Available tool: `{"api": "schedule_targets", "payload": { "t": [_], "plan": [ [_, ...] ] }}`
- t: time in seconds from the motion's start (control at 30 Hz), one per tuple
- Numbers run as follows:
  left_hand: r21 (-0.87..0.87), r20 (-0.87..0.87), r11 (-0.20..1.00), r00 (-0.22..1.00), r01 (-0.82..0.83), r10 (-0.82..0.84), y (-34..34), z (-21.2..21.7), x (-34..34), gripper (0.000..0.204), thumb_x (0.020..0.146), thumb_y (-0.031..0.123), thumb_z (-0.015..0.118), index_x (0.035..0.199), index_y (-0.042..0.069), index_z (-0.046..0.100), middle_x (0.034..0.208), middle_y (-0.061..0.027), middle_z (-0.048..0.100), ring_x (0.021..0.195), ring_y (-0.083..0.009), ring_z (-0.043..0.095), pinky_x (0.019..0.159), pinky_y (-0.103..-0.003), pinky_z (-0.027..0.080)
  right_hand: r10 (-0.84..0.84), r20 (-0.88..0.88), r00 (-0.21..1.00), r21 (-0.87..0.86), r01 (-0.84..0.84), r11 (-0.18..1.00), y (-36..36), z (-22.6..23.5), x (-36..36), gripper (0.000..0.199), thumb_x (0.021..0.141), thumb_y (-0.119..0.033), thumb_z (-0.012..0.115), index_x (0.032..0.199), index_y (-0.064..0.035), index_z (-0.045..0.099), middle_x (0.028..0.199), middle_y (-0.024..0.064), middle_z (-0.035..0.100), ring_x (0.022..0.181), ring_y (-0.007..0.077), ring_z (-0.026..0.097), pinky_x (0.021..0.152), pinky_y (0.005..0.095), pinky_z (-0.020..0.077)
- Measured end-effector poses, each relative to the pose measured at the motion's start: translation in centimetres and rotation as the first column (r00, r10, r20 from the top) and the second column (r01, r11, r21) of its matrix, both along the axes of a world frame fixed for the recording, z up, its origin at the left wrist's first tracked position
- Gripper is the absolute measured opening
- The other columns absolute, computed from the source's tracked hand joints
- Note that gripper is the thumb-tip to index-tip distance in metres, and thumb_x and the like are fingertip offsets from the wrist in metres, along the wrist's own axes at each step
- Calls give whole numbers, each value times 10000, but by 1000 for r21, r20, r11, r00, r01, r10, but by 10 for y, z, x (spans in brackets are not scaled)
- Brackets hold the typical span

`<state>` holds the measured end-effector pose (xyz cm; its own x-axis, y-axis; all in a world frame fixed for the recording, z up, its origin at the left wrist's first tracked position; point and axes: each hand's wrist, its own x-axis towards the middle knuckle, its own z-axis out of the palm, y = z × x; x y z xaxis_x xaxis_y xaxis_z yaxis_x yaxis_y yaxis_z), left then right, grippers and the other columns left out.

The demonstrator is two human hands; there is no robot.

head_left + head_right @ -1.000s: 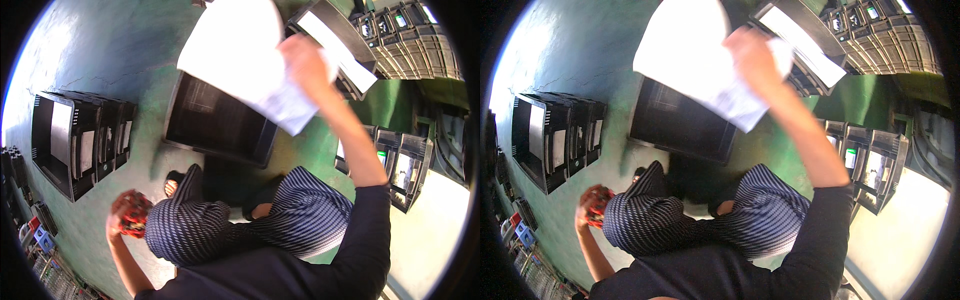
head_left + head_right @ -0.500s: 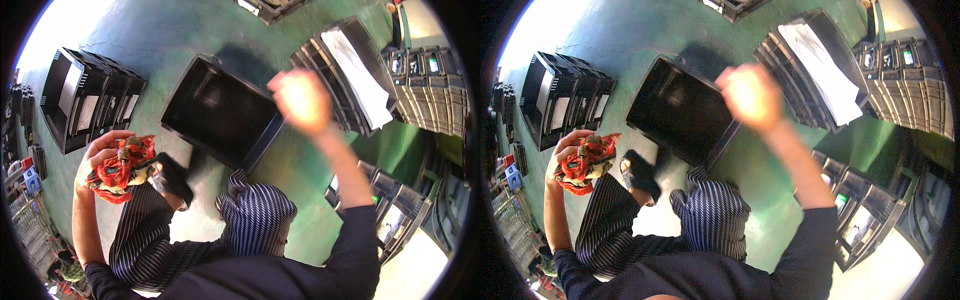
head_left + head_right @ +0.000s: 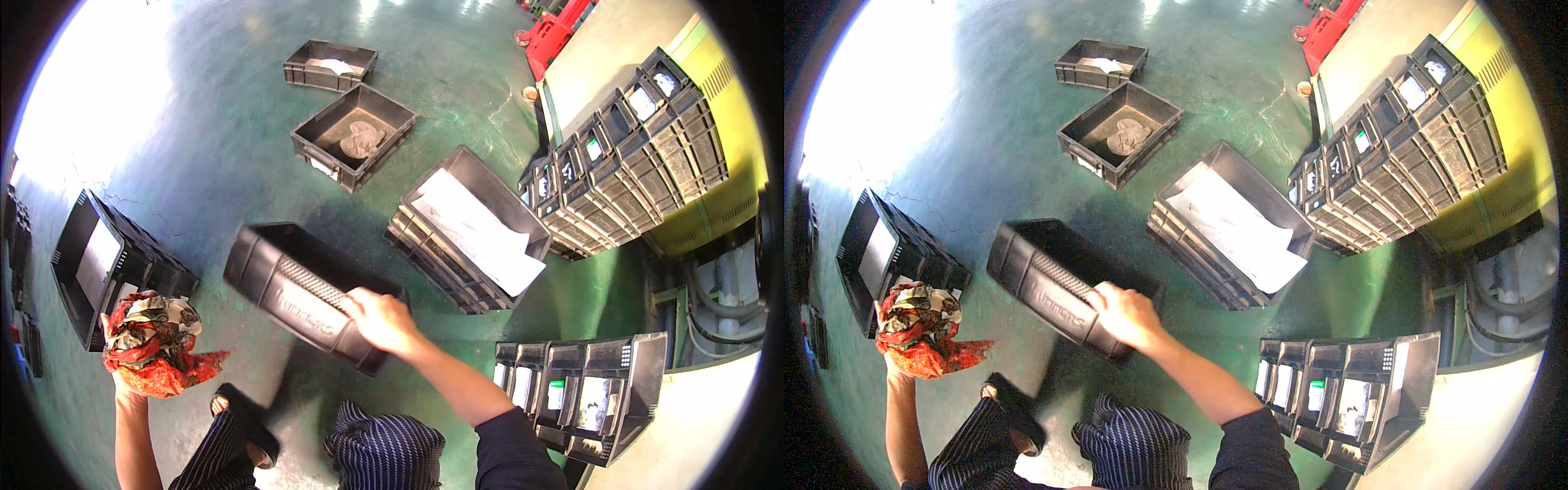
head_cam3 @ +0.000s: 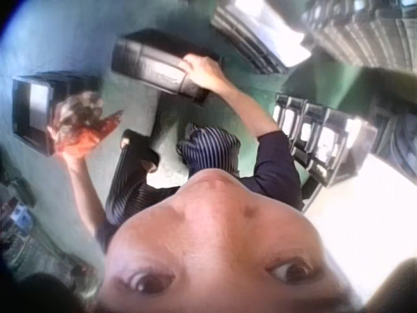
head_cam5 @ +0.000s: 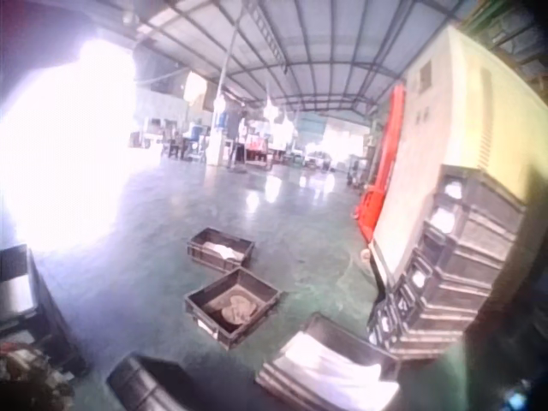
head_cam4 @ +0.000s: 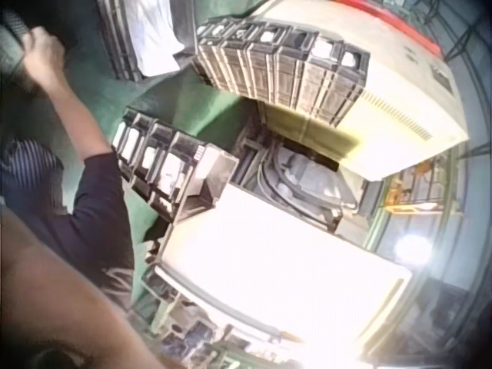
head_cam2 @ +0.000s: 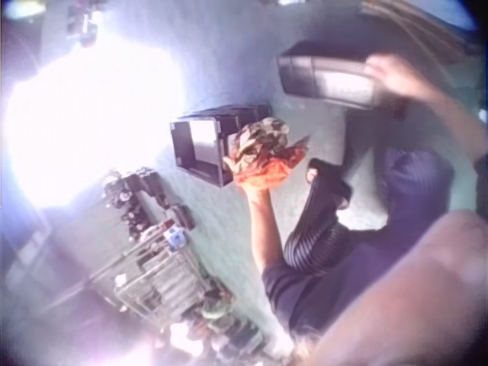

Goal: The person cleans black plastic crates using a red cloth. The person wipes the inside and outside of several crates and places white paper liners inside them before stacking them.

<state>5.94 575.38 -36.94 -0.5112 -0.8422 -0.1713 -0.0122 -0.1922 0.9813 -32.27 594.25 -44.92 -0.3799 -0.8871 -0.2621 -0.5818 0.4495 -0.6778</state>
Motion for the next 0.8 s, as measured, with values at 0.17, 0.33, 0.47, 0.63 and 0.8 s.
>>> {"api": "schedule_targets", "payload": {
  "t": [0.17,0.33,0.47,0.63,0.8],
  "plan": [
    [-44,-92,999,996,9,-13,-11,8,-25,405,840,211,564,1150,-37,488,1095,-129,594,997,-211,584,902,-373,467,-332,699,633,20,447,894,43,-66,-50,487,937,-445,438,965,-6,644,935,119,665,838,245,620,772,351,465],
    [-97,-183,994,981,53,-70,-23,19,-60,372,848,191,560,1141,-27,489,1084,-120,594,985,-202,583,893,-364,468,-343,910,235,203,468,860,99,-151,-16,476,942,-412,437,1112,-5,616,1045,118,649,915,207,620,864,338,454],
    [-137,-196,987,975,78,-104,-25,28,-83,347,854,175,556,1133,-20,489,1076,-112,593,975,-195,583,885,-356,468,-617,786,-47,585,384,715,75,-143,-17,592,926,-494,429,1201,16,552,1177,149,585,1062,225,560,951,362,407],
    [-165,-345,972,914,167,-216,-35,32,-124,315,863,155,551,1124,-10,490,1066,-103,593,962,-186,582,876,-346,469,-55,609,792,-109,153,982,61,14,-32,582,816,-401,667,1140,67,546,1147,139,583,1046,183,532,928,309,403],
    [-130,-624,915,686,382,-375,-17,2,-215,285,871,135,546,1115,-1,491,1056,-94,592,950,-177,582,867,-337,469,216,-206,954,-295,-271,916,79,-28,-9,345,650,-202,750,924,-86,574,881,62,611,798,257,595,687,360,469]
  ]
}}
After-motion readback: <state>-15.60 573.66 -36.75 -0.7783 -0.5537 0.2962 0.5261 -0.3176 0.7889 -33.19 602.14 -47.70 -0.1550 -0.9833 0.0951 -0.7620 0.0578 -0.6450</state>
